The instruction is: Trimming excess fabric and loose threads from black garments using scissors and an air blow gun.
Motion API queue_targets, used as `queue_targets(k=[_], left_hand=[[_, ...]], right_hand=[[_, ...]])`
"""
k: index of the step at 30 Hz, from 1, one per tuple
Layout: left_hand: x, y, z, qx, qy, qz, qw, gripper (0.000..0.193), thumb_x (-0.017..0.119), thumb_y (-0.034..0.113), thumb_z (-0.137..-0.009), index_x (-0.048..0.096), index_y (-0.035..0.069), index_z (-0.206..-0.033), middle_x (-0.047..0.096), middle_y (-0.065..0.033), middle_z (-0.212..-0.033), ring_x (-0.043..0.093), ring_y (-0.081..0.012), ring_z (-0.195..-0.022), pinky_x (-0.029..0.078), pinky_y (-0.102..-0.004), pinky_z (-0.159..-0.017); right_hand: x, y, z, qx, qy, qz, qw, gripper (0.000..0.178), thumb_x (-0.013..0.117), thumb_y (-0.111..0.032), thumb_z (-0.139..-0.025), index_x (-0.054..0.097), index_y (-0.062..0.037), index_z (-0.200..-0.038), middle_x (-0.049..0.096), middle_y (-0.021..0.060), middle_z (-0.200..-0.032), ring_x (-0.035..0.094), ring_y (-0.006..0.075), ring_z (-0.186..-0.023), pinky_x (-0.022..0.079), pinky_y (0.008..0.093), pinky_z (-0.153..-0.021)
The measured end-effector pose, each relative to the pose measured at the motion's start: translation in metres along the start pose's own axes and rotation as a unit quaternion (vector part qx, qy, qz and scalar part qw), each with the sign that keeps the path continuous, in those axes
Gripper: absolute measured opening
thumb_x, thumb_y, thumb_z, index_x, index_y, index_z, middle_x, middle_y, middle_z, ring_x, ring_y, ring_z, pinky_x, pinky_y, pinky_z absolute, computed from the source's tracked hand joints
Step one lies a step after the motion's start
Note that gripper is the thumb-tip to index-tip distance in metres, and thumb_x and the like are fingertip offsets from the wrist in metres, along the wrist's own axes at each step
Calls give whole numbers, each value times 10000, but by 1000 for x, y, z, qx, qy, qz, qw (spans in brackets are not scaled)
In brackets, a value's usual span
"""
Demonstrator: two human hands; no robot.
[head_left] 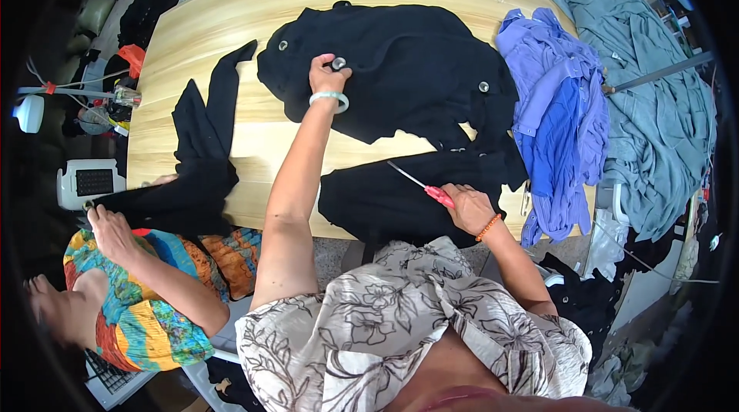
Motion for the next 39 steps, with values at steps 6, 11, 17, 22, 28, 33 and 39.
queue_targets(k=[6,11,17,22,28,33,39], left_hand=[[-2,-1,7,169,-34,-218,961,592,801,120,-679,574,90,-1225,660,-135,-1082,582,-374,-1015,467,-437,-915],[-10,35,7,326,-29,-337,882,352,789,142,-682,659,94,-1006,669,-106,-938,590,-331,-916,468,-439,-792],[-51,172,111,546,-55,-121,827,306,644,-70,-673,597,37,-955,598,-131,-1116,522,-385,-1183,355,-482,-1039],[-121,244,212,561,-178,81,805,199,638,61,-829,534,1,-988,637,-236,-994,645,-345,-877,533,-494,-806],[-177,237,265,556,-236,309,735,397,691,200,-838,440,-13,-1060,558,-270,-940,582,-299,-550,515,-375,-492],[-219,219,303,461,-270,349,770,436,763,136,-782,418,0,-1010,561,-261,-936,582,-303,-501,520,-370,-449],[-224,204,302,355,-307,446,762,159,560,86,-915,423,38,-981,528,-198,-868,519,-250,-443,463,-335,-358]], right_hand=[[4,-8,-12,-22,-13,2,1000,224,592,-95,-822,573,-62,-1043,670,176,-898,649,354,-874,526,428,-785],[-1,-16,-22,-39,22,-16,999,230,612,-110,-814,571,-53,-1033,667,171,-893,648,346,-882,518,414,-807],[-13,-26,-50,-31,22,-37,999,266,602,-152,-858,570,-59,-1105,658,195,-898,650,356,-876,517,438,-767],[-31,-34,-81,-17,31,-34,999,300,565,-199,-890,581,-74,-1162,682,175,-808,679,348,-814,533,453,-706],[28,0,-71,-163,256,-10,953,261,549,-186,-883,648,-49,-1081,679,171,-998,643,344,-958,516,403,-830],[3,-2,0,-92,252,-72,960,253,547,-171,-872,656,-46,-1063,674,177,-1017,637,348,-969,510,404,-840],[-31,30,124,39,244,-120,962,245,545,-153,-858,665,-43,-1042,667,184,-1039,629,353,-983,503,405,-853]])
Point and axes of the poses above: each hand's wrist, its own z-axis away from the middle knuckle, its own x-axis out of the palm, y = z × x, the point moved 5 cm from there along -z, towards the middle knuckle
